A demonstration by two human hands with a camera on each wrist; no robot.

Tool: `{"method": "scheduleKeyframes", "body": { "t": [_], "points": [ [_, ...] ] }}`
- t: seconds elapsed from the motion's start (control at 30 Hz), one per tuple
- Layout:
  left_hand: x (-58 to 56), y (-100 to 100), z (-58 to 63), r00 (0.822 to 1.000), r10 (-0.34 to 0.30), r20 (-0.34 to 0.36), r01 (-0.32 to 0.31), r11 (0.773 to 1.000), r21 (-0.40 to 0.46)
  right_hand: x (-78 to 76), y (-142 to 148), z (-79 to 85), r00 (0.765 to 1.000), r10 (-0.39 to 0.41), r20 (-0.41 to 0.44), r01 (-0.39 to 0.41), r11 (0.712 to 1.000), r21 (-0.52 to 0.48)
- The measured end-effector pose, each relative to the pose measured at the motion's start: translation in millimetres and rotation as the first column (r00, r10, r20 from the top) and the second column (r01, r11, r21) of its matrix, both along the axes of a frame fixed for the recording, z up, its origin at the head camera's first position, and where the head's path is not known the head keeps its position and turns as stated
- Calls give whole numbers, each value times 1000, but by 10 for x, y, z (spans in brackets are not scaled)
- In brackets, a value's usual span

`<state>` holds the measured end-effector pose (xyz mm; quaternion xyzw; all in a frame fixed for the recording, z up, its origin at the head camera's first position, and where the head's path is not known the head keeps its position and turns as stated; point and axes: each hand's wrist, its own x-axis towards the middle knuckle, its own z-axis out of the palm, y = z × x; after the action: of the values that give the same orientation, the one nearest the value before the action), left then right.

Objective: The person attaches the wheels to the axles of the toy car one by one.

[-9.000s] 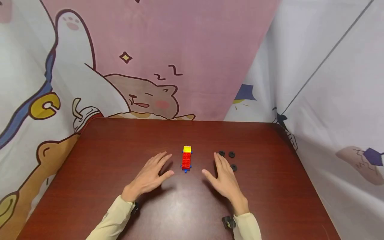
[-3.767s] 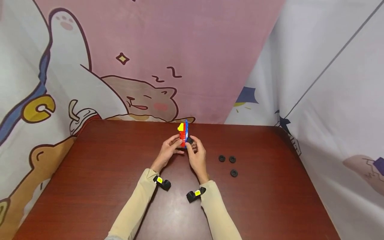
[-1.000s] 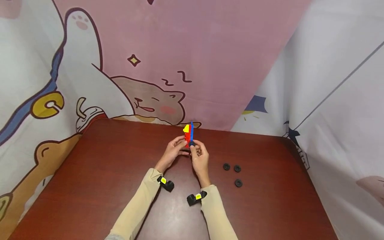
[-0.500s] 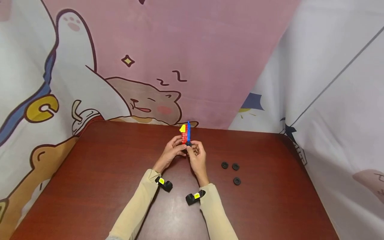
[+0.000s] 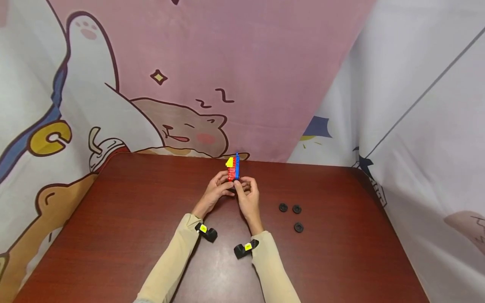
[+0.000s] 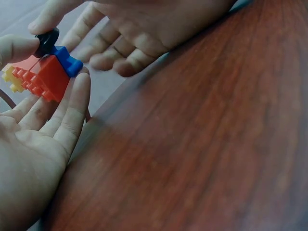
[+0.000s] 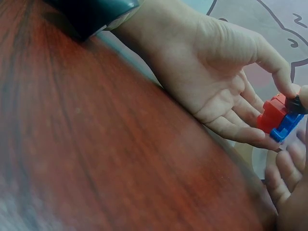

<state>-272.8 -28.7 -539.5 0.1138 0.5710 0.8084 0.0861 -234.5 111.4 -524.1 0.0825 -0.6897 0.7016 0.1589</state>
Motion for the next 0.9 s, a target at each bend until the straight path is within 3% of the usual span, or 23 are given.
{"method": "scheduleKeyframes", "body": {
  "t": [0.27, 0.57, 0.9],
  "points": [
    [-10, -3, -50, 1000, 13, 9, -13, 999, 29, -3, 14, 3, 994, 70, 82, -74, 997, 38],
    [-18, -6, -75, 1000, 15, 8, -16, 999, 45, 4, 32, 25, 990, 106, 92, -116, 987, 109],
    [-28, -2, -53, 1000, -1, 15, 1, 1000, 8, 7, 65, 64, 989, 116, 95, -127, 984, 123]
  ]
}}
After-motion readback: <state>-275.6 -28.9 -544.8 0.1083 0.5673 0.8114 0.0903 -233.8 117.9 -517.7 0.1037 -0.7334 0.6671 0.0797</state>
